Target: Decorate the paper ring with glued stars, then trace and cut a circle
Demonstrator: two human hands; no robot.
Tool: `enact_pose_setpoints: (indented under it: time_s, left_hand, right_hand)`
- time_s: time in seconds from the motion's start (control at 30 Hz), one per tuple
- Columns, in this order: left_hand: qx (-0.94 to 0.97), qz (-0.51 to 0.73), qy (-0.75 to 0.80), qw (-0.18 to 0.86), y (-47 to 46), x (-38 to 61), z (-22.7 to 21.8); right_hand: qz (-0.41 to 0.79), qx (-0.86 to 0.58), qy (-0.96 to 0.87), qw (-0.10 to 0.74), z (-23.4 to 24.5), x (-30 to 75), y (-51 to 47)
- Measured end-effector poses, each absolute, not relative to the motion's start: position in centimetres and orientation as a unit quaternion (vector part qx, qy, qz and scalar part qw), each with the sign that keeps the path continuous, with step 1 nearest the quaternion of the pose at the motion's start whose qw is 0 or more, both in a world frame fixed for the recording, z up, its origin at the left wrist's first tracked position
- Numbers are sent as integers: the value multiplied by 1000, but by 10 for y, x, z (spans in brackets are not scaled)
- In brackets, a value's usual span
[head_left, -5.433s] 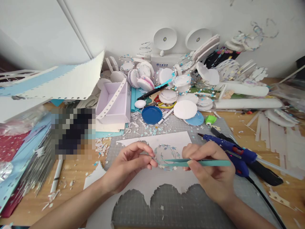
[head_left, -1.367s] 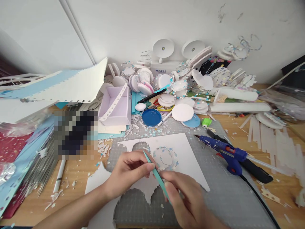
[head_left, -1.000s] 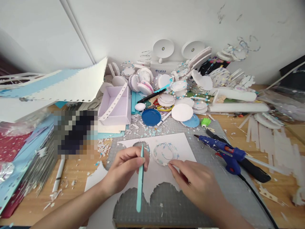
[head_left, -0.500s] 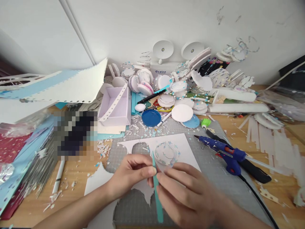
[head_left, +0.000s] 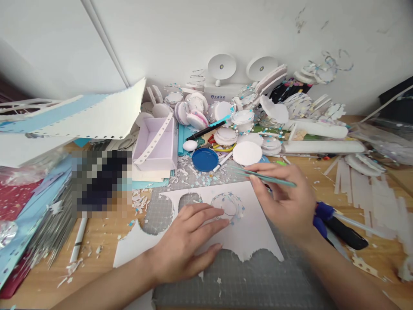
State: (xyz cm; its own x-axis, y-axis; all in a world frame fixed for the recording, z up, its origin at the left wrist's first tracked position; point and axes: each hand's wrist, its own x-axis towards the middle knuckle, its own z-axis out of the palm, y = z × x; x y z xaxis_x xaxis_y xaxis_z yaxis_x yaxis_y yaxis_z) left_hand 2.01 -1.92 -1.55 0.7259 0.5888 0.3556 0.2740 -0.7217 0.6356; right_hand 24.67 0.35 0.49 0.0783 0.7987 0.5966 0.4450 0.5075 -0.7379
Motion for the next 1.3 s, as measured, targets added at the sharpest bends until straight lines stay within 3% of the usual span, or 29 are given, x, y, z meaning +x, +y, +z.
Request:
enact_pose_setpoints:
  time_s: [0.1,0.27,0.7,1.3]
  left_hand:
    - [903,234,258,253,-18,21,-20]
    - [895,265,264,243,-18,21,-21]
    - [842,348,284,299,-21,16,-14]
    - [811,363,290,357,-21,20,-15]
  right_hand:
    - [250,-497,-635,536,-6,245,21]
    - [329,-489,-645,486,-14,237,39]
    - [265,-475,-758,360,-18,212,65]
    - [234,-481,-791,299,-7,210,62]
